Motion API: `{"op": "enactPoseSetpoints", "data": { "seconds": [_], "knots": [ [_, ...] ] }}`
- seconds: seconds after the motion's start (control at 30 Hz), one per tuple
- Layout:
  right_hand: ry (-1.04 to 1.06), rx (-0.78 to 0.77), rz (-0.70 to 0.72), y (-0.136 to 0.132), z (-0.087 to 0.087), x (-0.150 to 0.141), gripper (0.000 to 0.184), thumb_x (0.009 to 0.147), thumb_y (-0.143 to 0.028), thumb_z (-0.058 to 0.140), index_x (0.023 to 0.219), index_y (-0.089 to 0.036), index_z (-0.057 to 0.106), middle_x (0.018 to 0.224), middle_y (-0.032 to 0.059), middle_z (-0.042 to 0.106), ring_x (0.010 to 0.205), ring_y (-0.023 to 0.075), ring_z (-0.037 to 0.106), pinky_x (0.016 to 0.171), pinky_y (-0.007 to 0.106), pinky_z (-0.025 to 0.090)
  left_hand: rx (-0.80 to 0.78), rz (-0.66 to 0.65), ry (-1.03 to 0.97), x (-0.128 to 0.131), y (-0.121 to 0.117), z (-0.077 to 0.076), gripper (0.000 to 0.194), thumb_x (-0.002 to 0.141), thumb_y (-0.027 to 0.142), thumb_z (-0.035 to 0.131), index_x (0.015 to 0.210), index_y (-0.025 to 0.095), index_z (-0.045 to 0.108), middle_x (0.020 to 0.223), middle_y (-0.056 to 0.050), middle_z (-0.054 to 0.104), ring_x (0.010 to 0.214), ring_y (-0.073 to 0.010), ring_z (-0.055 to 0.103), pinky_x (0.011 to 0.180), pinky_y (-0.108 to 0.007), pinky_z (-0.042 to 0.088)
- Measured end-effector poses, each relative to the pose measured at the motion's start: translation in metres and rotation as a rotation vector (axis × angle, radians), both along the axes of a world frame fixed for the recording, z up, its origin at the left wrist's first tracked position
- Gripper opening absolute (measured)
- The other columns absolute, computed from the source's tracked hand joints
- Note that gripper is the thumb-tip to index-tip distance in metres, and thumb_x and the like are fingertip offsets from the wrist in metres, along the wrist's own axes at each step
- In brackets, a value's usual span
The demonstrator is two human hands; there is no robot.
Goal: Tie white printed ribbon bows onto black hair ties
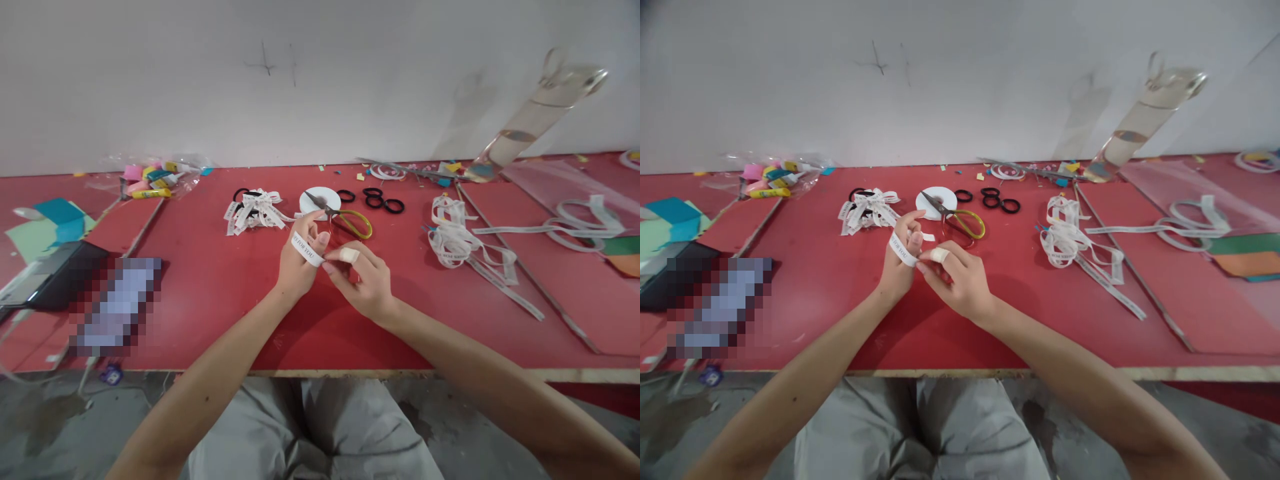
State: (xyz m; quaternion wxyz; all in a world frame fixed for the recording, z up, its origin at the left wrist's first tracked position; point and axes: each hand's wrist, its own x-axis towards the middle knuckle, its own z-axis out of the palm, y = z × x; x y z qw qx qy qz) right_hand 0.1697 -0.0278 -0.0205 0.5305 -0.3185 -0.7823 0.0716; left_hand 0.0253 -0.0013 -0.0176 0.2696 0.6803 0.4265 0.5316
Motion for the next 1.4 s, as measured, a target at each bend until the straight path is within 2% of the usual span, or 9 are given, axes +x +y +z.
{"op": "enactPoseSetpoints", "data": {
  "seconds": [0.2,0.33,0.4,0.5,0.63,0.73,0.87,1.13,1.4],
  "knots": [
    [-0.044,0.157,-0.022,0.001,0.0,0.0,0.021,0.083,-0.018,0.07,0.102,-0.021,0.061,0.085,0.0031,0.065,0.066,0.0117,0.062,0.056,0.023,0.049,-0.004,0.13,0.355,-0.001,-0.003,0.006,0.052,0.093,0.058,0.045,0.132,0.024,0.048,0.106,-0.006,0.059,0.076,-0.0136,0.056,0.06,-0.025,0.043],
    [-0.012,0.068,-0.017,-0.002,0.001,0.0,0.013,0.087,-0.019,0.065,0.099,-0.022,0.062,0.082,0.0017,0.066,0.067,0.012,0.062,0.059,0.024,0.05,-0.005,0.117,0.474,0.0,-0.005,0.009,0.052,0.093,0.055,0.047,0.134,0.022,0.046,0.113,-0.008,0.058,0.081,-0.0156,0.058,0.057,-0.024,0.041],
    [0.097,-0.035,-0.041,-0.003,-0.001,0.001,0.009,0.091,-0.019,0.059,0.099,-0.022,0.06,0.085,0.0014,0.066,0.066,0.0108,0.061,0.061,0.024,0.05,-0.002,0.056,0.4,-0.001,-0.004,0.008,0.051,0.092,0.055,0.048,0.132,0.023,0.048,0.111,-0.008,0.058,0.082,-0.0157,0.057,0.061,-0.026,0.043],
    [0.264,-0.173,-0.113,0.001,-0.003,0.002,0.008,0.095,-0.021,0.052,0.101,-0.023,0.057,0.09,0.0021,0.064,0.074,0.0122,0.062,0.069,0.026,0.053,-0.028,-0.127,0.075,-0.001,0.0,0.004,0.05,0.092,0.058,0.047,0.127,0.023,0.052,0.095,-0.005,0.054,0.074,-0.0133,0.051,0.064,-0.027,0.045],
    [0.125,-0.378,-0.044,0.01,-0.007,0.001,0.024,0.091,-0.032,0.059,0.112,-0.021,0.053,0.111,0.0092,0.063,0.102,0.0204,0.063,0.09,0.039,0.053,-0.143,-0.379,-0.418,-0.002,0.005,0.003,0.051,0.086,0.065,0.05,0.119,0.026,0.056,0.081,0.0,0.041,0.057,-0.0084,0.034,0.047,-0.023,0.032],
    [0.068,-0.522,0.072,0.014,-0.008,-0.002,0.025,0.093,-0.039,0.056,0.11,-0.021,0.054,0.109,0.0085,0.065,0.1,0.0207,0.064,0.091,0.039,0.053,-0.214,-0.454,-0.577,-0.002,0.005,0.006,0.05,0.082,0.065,0.056,0.112,0.025,0.06,0.083,0.0,0.04,0.054,-0.0066,0.028,0.044,-0.023,0.024],
    [0.229,-0.63,0.19,0.016,-0.009,-0.003,0.023,0.095,-0.045,0.052,0.099,-0.022,0.057,0.096,0.0035,0.066,0.088,0.0161,0.065,0.084,0.032,0.053,-0.228,-0.5,-0.642,-0.003,0.003,0.01,0.05,0.081,0.064,0.057,0.112,0.025,0.061,0.083,0.0,0.041,0.054,-0.0062,0.027,0.043,-0.024,0.025],
    [0.387,-0.68,0.227,0.019,-0.008,-0.001,0.026,0.09,-0.044,0.06,0.08,-0.021,0.055,0.075,-0.0018,0.053,0.07,0.0116,0.053,0.071,0.027,0.047,-0.242,-0.535,-0.645,-0.003,0.002,0.013,0.056,0.081,0.067,0.054,0.111,0.021,0.063,0.08,0.0,0.043,0.053,-0.0057,0.029,0.044,-0.022,0.025],
    [0.138,-0.54,0.106,0.012,-0.006,0.001,0.014,0.092,-0.035,0.058,0.087,-0.021,0.056,0.081,0.0001,0.061,0.073,0.0135,0.058,0.07,0.029,0.049,-0.19,-0.492,-0.561,-0.007,0.007,0.008,0.055,0.086,0.069,0.045,0.11,0.025,0.065,0.08,0.0,0.041,0.052,-0.0065,0.025,0.044,-0.023,0.026]
  ]
}}
